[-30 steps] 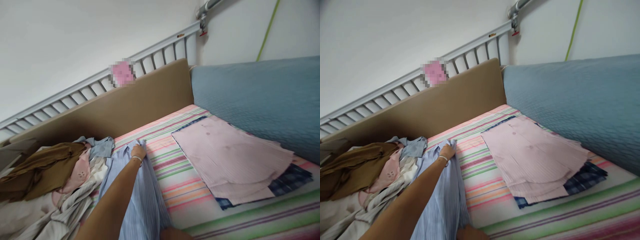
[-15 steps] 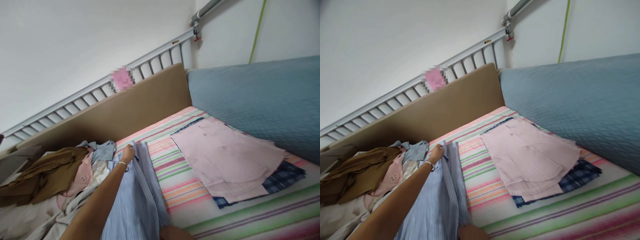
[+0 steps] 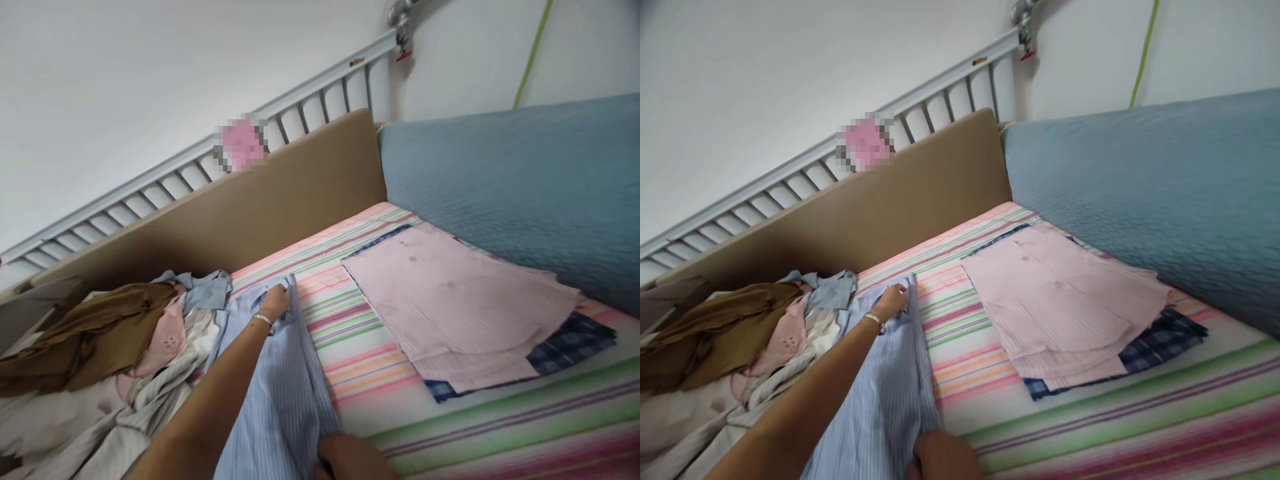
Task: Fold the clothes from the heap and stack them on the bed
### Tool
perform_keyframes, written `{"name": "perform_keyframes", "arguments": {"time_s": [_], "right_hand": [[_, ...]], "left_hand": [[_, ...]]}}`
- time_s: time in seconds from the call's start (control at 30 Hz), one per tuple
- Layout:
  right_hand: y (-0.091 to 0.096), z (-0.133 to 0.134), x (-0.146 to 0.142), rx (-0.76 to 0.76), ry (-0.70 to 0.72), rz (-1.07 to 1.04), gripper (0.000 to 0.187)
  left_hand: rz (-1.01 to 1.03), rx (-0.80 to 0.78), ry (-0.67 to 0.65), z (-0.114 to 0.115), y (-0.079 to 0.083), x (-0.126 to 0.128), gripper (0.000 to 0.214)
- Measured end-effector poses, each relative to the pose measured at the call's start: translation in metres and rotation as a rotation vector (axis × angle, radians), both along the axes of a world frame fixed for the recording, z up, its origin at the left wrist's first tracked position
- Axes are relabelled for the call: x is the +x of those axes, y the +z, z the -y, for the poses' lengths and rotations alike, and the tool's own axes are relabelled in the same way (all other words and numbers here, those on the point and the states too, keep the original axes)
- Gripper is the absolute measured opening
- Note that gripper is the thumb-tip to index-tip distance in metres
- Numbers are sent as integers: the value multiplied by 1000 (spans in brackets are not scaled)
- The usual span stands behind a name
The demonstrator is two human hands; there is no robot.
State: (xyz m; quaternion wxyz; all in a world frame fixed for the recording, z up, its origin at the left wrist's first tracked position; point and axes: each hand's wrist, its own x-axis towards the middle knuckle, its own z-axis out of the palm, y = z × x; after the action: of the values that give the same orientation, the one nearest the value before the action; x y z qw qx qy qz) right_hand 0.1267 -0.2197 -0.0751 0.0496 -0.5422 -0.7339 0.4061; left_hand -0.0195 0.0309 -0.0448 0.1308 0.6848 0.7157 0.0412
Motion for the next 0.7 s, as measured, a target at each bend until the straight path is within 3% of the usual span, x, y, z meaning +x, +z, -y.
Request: {"name": "perform_keyframes", "arguments": {"time_s": [0.13, 0.23, 0.37, 0.47, 0.57, 0.63, 0.7], "right_hand": [[-2, 6, 3, 68, -22, -29, 21], [-4, 8, 4, 124, -28, -57, 19], [-8, 10, 7, 185, 32, -135, 18], [-10, 11, 11, 212, 64, -186, 22], [-10, 8, 12, 141, 61, -206, 25], [-6, 6, 11, 95, 56, -176, 27], [-2, 6, 8, 99, 43, -112, 29]], "left_hand": [[54, 36, -54, 27, 6, 0, 41], [97, 136, -122, 75, 16, -13, 45], [181, 245, -264, 183, 13, -59, 38], [205, 253, -206, 281, -4, -106, 33], [184, 285, -117, 369, -23, -148, 29], [176, 335, -116, 412, -33, -167, 27], [164, 394, -146, 438, -39, -178, 26]]}}
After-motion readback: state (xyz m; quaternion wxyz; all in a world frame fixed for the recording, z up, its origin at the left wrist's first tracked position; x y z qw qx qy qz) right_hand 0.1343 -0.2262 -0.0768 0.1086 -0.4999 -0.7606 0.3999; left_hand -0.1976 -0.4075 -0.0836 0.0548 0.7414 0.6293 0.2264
